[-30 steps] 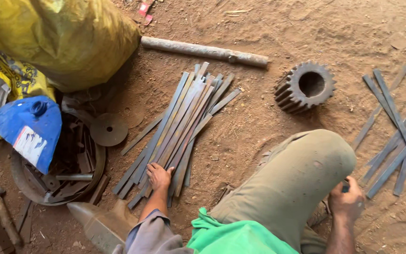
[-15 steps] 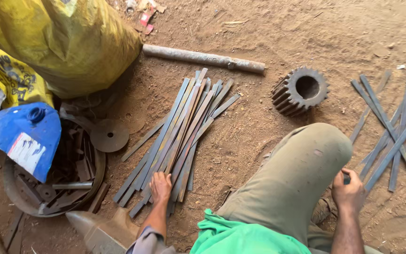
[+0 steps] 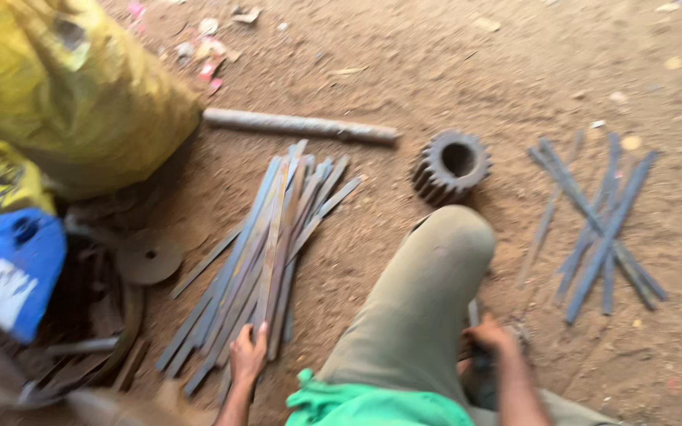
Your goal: The person sits on the ground and repeatedly hammers thin metal strips placed on a gear-shaped metal object. They pick up strips from a pile, position them on the gear, strike them with a hammer, and set them aside.
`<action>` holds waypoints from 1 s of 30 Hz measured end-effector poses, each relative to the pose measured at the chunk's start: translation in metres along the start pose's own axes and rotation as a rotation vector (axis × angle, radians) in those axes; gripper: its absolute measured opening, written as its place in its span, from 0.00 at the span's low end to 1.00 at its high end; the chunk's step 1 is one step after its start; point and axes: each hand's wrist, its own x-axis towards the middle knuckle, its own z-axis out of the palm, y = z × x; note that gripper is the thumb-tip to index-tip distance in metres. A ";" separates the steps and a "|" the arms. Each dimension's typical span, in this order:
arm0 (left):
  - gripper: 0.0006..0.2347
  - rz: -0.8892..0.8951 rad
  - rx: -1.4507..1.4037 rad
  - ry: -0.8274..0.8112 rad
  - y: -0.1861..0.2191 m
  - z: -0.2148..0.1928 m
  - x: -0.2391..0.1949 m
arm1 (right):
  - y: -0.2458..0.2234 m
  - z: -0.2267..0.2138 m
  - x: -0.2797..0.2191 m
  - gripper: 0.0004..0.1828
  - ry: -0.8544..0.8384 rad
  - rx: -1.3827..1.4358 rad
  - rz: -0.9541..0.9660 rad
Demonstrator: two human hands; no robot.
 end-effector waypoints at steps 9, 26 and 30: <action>0.14 0.074 -0.345 -0.473 0.256 0.077 0.060 | 0.009 0.014 -0.022 0.17 0.268 0.317 0.166; 0.20 -0.284 -1.168 -1.527 0.550 0.191 0.172 | 0.024 0.007 -0.007 0.12 -0.090 0.796 0.180; 0.21 -0.262 -1.093 -1.495 0.577 0.179 0.166 | 0.032 0.004 -0.013 0.12 -0.136 1.190 0.255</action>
